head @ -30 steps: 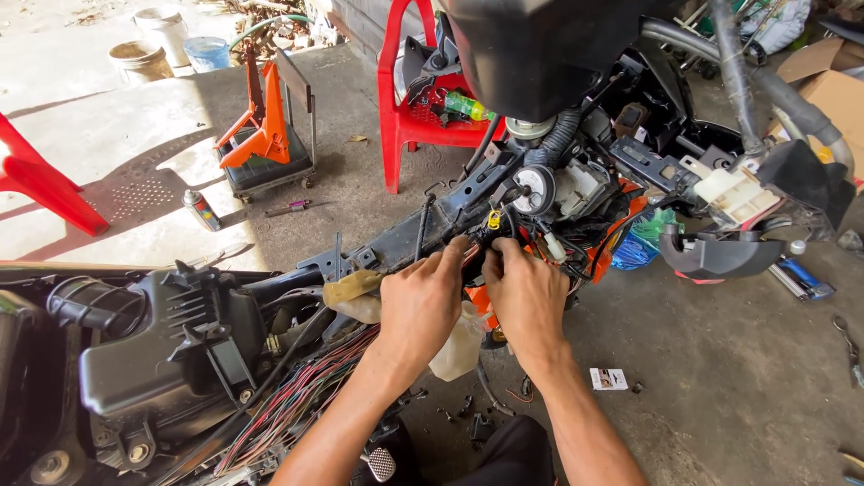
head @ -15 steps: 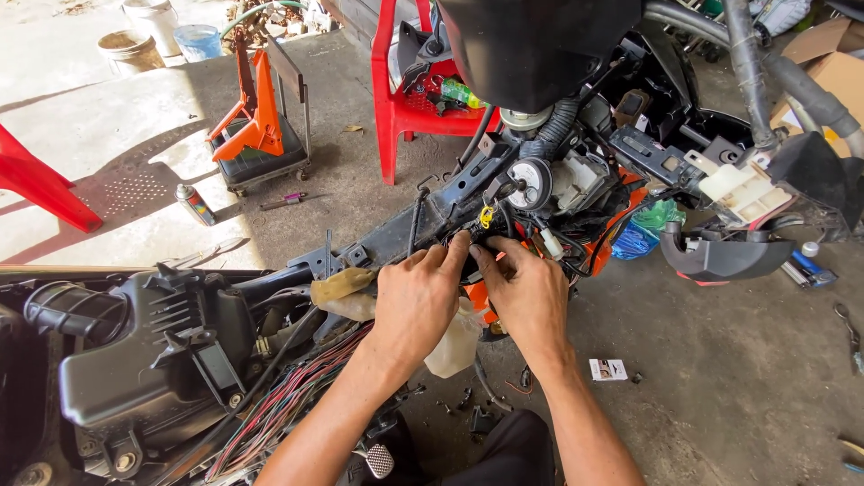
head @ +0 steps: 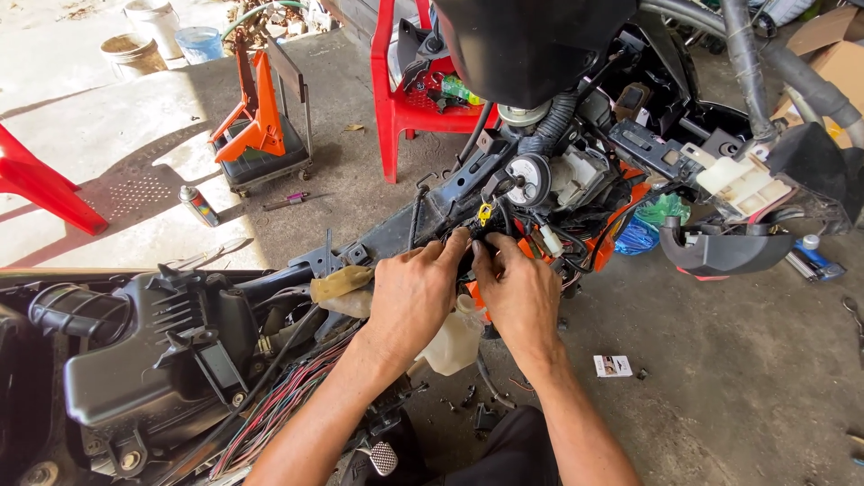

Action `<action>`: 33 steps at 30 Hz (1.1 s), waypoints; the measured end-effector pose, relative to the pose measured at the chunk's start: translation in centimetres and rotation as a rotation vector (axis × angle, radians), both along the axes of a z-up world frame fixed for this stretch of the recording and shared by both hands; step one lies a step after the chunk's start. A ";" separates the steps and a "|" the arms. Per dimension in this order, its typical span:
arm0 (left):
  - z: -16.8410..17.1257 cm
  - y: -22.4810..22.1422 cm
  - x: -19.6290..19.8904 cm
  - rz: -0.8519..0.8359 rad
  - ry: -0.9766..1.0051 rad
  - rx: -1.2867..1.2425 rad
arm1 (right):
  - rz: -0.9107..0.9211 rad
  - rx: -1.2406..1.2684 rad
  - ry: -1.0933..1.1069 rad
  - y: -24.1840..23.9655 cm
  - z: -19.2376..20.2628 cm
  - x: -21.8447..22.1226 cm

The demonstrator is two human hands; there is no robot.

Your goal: Connecting and organizing the electrical wiring harness on a motorcycle frame.

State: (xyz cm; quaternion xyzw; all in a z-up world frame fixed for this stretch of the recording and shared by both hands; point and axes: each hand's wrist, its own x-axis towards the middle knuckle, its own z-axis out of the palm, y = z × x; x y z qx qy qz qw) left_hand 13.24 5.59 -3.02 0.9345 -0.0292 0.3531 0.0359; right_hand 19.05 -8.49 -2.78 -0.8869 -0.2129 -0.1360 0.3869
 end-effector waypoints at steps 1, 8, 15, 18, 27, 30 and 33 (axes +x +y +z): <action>-0.2 0.1 -0.1 0.001 -0.001 0.000 | 0.001 0.000 -0.001 0.1 -0.2 0.0; 0.6 -0.3 -0.2 0.007 -0.034 0.004 | -0.027 -0.035 -0.041 0.1 -0.9 0.3; 0.5 0.0 0.3 -0.054 -0.069 -0.051 | -0.023 0.000 -0.010 0.1 -0.3 0.2; 0.1 0.1 0.9 -0.035 -0.074 -0.025 | -0.016 -0.002 -0.022 0.2 -0.9 0.8; 1.1 -0.2 0.4 -0.047 0.005 -0.022 | -0.021 -0.042 -0.020 0.2 -1.8 1.1; 0.6 -0.2 0.7 -0.031 0.046 0.009 | -0.033 -0.056 -0.035 0.3 -1.6 0.9; -0.1 0.2 0.2 0.009 0.129 0.042 | -0.050 -0.095 -0.041 0.7 -0.3 -0.2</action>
